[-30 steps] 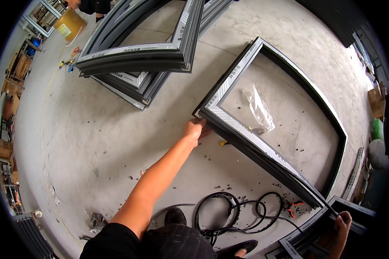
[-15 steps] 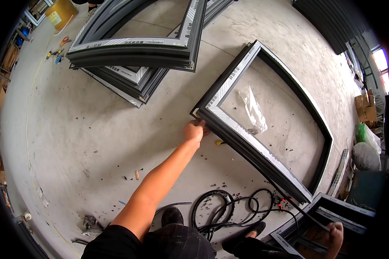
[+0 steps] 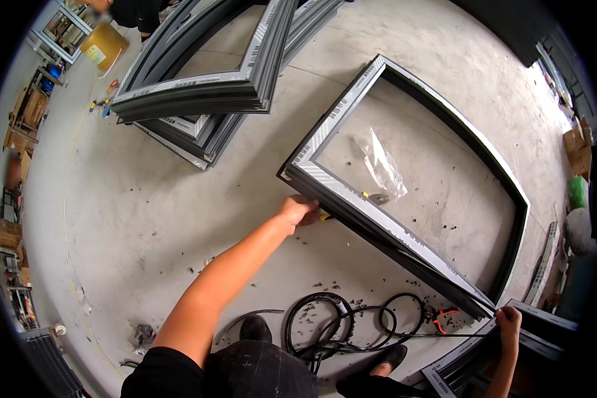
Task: The person installs a rubber seal into the groove of an aluminum window frame by hand and uses pliers to cut the strip to length.
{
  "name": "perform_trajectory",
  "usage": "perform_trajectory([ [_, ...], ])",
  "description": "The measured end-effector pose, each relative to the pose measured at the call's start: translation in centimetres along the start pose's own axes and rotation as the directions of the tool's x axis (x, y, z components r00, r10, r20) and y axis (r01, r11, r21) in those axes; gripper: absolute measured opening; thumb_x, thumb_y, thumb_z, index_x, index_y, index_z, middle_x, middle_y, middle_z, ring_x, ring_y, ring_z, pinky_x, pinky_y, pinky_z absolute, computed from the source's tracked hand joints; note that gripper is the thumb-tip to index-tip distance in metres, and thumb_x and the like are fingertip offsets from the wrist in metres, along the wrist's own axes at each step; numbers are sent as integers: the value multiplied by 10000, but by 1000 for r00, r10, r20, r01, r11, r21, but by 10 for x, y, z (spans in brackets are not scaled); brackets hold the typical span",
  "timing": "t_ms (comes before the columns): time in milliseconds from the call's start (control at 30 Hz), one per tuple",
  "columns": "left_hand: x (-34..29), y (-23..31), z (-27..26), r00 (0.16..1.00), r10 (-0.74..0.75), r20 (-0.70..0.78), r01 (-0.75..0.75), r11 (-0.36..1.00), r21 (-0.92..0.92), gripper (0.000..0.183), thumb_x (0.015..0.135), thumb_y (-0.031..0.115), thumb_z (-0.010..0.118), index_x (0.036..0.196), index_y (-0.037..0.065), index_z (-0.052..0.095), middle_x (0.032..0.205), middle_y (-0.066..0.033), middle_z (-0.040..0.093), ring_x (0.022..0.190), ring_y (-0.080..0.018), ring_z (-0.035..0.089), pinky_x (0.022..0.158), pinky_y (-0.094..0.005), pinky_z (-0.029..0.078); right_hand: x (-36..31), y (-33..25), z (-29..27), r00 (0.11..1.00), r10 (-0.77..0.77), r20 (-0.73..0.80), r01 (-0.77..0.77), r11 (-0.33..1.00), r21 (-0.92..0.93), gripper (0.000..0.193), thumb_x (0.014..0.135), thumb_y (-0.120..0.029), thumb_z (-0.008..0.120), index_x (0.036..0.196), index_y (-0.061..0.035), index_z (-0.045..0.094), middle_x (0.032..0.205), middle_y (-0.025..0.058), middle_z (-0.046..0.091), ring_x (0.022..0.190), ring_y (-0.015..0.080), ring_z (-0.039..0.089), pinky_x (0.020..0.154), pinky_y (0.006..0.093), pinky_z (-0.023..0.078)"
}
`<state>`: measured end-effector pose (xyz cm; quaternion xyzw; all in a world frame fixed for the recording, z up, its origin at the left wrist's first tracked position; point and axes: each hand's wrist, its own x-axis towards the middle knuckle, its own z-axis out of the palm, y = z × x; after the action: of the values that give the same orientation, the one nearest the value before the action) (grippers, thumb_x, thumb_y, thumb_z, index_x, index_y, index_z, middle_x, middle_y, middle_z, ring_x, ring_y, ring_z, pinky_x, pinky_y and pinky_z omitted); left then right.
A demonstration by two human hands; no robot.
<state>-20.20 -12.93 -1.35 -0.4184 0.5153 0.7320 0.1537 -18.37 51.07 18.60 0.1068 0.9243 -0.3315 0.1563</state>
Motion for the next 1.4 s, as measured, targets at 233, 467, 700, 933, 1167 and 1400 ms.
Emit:
perform_trajectory([
  [233,4,4,14,985,-72,-156,113,955,275,209,922,217,601,934,10,614,845,-105,670,714,-212,663,637,-358,579,31,2,25,982,-184,39,188,966,-175,114,678,-23,665,714,50,586,651,109,513,608,202,522,578,308,396],
  [467,-40,47,25,906,-390,-165,421,792,442,484,958,343,519,1087,-124,534,1032,-245,630,910,-315,665,788,-399,582,57,67,41,978,-92,185,90,996,19,144,707,-45,679,694,55,576,592,67,481,588,133,497,541,289,370],
  [700,-40,-9,37,924,-380,-24,381,925,9,615,952,454,466,1233,-93,468,1218,-252,553,1124,-362,563,962,-456,485,74,64,32,877,-12,480,-67,987,146,349,849,-276,682,675,13,594,564,2,537,554,81,492,505,250,384],
  [933,-18,-35,71,932,-294,-213,215,919,-331,599,891,549,518,1145,9,580,1113,-134,644,1040,-270,617,892,-416,510,70,73,32,918,-73,390,16,989,147,337,852,-226,679,657,30,577,559,1,513,544,63,456,487,249,354],
  [1167,-2,-42,89,840,-224,-494,45,936,-349,383,905,487,547,932,113,623,932,-59,669,898,-192,639,789,-384,531,68,77,43,966,-96,241,83,994,65,238,788,-103,658,646,41,533,570,70,475,554,129,469,520,299,367],
  [1400,-4,-61,83,930,-77,-359,-49,942,-331,286,925,309,595,1019,40,569,839,-94,652,771,-231,651,692,-374,561,50,58,50,949,-258,179,291,938,-190,213,730,-106,693,674,45,553,626,159,491,584,310,495,559,381,385],
])
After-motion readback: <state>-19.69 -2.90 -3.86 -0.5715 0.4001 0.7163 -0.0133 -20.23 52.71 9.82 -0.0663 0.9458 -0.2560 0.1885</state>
